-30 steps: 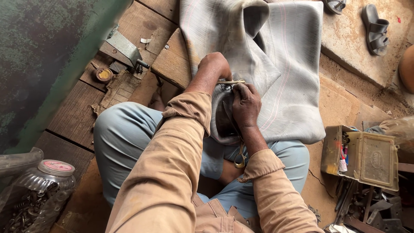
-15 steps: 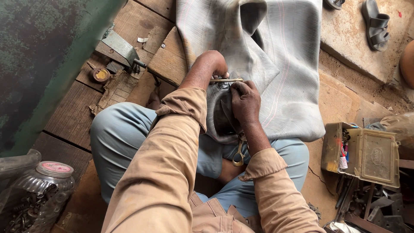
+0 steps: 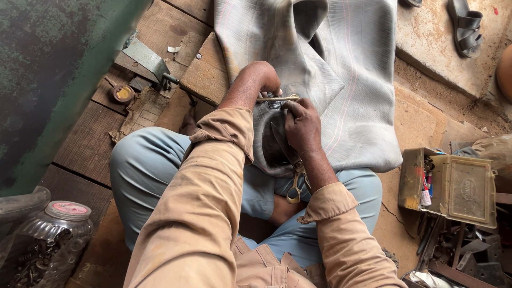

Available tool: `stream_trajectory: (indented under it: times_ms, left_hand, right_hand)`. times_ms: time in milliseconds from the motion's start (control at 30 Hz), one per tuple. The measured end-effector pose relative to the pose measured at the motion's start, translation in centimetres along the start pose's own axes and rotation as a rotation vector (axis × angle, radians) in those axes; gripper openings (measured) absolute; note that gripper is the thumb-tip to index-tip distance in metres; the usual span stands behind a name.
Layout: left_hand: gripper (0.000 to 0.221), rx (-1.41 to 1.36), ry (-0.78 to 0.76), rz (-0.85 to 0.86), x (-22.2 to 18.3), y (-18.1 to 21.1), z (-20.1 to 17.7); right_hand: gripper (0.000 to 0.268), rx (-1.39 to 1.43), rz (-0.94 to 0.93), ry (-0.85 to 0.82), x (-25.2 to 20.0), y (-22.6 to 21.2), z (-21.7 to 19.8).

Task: Repairing a large rubber inner tube using scissors and adhesive patches.

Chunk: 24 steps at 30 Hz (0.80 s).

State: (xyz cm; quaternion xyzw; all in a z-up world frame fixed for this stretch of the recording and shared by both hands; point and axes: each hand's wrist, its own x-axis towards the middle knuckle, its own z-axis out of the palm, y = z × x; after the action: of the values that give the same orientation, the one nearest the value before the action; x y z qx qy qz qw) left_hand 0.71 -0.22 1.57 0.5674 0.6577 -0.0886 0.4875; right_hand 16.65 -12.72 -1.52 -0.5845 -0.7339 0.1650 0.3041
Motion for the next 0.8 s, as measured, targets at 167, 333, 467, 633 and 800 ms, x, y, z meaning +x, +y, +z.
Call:
stream_trajectory:
  times_ms: [167,333,467,633,800]
  left_hand:
    - [0.037,0.019,0.000,0.002,-0.3,0.1,0.0]
    - [0.039,0.018,0.009,-0.014,1.4,-0.1,0.5]
    - [0.037,-0.001,-0.013,0.007,2.0,-0.5,0.2]
    - [0.037,-0.016,-0.051,-0.001,0.7,-0.2,-0.3]
    - [0.037,-0.151,-0.088,-0.007,4.0,-1.7,0.1]
  right_hand:
    - [0.020,-0.124,-0.150,0.039,-0.6,-0.3,-0.4]
    - [0.023,0.114,-0.063,-0.002,-1.7,1.2,-1.5]
    - [0.022,0.283,0.191,-0.024,-3.4,0.0,-3.6]
    - [0.050,-0.009,0.251,-0.124,-6.6,-3.1,-4.7]
    - [0.050,-0.078,0.093,-0.094,-8.1,-1.4,-3.8]
